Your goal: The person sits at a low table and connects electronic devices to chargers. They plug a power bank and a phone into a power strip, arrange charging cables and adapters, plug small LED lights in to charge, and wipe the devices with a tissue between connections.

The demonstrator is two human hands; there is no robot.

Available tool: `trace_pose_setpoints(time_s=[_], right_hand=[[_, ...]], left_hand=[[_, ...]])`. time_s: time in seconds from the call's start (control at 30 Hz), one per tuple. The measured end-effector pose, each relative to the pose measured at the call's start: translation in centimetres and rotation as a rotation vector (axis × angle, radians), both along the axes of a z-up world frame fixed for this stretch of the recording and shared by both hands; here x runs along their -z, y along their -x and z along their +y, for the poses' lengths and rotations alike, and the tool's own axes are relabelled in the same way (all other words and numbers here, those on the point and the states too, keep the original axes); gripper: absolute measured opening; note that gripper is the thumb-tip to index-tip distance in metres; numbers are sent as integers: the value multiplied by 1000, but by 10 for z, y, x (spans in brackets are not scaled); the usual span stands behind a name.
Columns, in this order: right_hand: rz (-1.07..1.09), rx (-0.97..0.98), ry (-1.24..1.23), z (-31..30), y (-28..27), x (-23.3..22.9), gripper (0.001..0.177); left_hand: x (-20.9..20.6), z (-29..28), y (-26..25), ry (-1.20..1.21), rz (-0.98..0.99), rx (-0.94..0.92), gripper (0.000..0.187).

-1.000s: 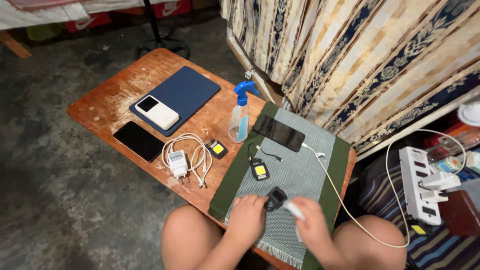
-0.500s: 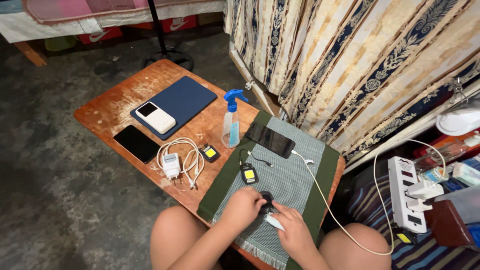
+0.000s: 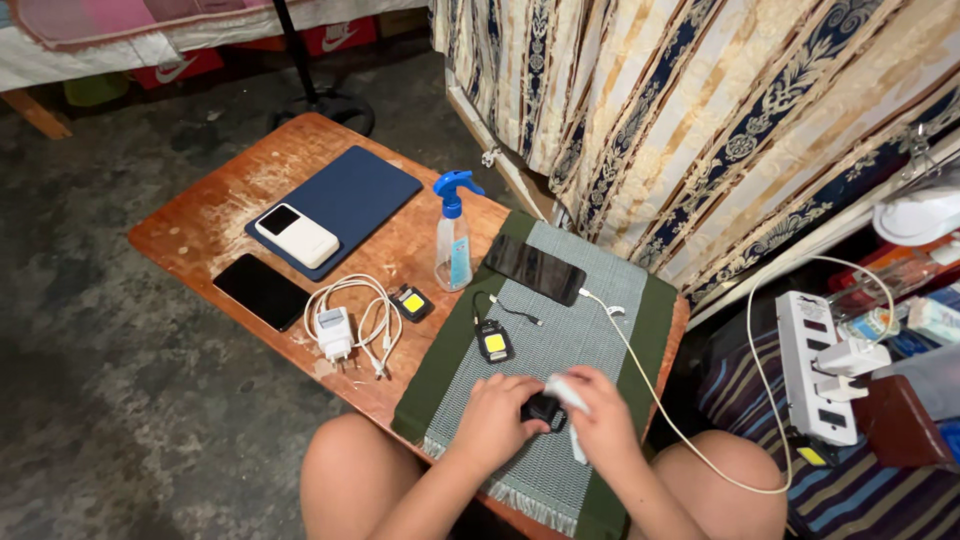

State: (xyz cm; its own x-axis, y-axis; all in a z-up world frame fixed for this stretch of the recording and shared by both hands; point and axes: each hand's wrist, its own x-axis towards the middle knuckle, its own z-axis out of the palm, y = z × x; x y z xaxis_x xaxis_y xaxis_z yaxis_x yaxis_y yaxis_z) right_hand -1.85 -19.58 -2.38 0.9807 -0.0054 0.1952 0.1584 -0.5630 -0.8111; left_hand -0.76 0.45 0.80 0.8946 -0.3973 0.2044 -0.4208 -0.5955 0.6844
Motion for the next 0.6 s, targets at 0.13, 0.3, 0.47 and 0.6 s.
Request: trace_pose_setpoints(time_s=[0.13, 0.3, 0.47, 0.6], right_hand=[[-198, -290, 253, 6, 11, 10, 66], [-245, -400, 253, -33, 24, 16, 57], [-85, -10, 207, -31, 5, 17, 49], [-169, -56, 381, -1, 17, 18, 58]], left_hand=[[4, -1, -4, -15, -42, -66, 47], [9, -3, -2, 19, -64, -78, 54], [8, -4, -3, -7, -56, -82, 56], [14, -7, -1, -2, -33, -120, 55]])
